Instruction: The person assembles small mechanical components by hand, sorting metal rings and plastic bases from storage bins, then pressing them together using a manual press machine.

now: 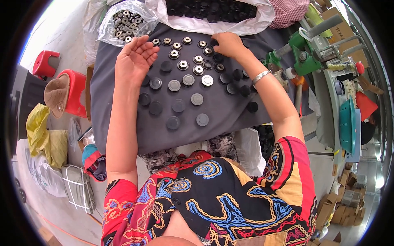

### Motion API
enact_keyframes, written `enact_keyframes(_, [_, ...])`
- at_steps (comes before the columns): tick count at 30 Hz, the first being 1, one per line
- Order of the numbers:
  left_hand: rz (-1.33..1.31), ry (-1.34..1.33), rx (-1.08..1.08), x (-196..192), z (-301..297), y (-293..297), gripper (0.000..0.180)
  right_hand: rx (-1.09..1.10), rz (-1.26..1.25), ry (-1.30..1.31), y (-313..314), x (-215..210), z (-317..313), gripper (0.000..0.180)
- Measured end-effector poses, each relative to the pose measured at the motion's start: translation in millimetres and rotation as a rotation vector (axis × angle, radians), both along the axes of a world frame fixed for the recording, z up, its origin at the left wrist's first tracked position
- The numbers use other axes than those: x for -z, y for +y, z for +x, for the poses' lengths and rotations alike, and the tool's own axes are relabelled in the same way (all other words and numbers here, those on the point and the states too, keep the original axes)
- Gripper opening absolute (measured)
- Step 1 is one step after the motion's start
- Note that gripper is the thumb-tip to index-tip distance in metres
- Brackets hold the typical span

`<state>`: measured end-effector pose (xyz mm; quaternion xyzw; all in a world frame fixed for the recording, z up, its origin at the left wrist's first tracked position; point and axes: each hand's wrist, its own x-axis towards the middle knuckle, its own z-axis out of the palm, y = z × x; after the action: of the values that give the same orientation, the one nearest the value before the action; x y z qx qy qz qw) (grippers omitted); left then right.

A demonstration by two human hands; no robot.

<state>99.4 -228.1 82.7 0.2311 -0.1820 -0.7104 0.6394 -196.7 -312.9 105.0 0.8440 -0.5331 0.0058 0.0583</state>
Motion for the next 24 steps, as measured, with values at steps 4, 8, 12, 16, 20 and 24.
enact_keyframes(4, [0.002, -0.021, -0.004, 1, 2, 0, 0.027, -0.028, 0.014, 0.137, -10, -5, -2, 0.040])
enact_keyframes(8, [-0.001, -0.007, -0.007, 0, 2, 0, 0.027, -0.016, -0.045, -0.270, -7, -27, -21, 0.031])
enact_keyframes(12, [-0.011, -0.012, -0.002, 0, 0, 2, 0.027, 0.072, 0.205, -0.235, 6, -24, -38, 0.035])
enact_keyframes(16, [-0.017, -0.028, -0.005, 2, 0, 0, 0.028, 0.093, 0.213, -0.220, 13, -15, -34, 0.035])
enact_keyframes(20, [-0.016, -0.026, -0.006, 3, 2, 0, 0.028, 0.087, 0.151, -0.136, 16, -15, -26, 0.035])
enact_keyframes(24, [-0.038, -0.011, 0.006, 1, 1, 1, 0.028, 0.212, 0.202, -0.188, 9, -12, -26, 0.033])
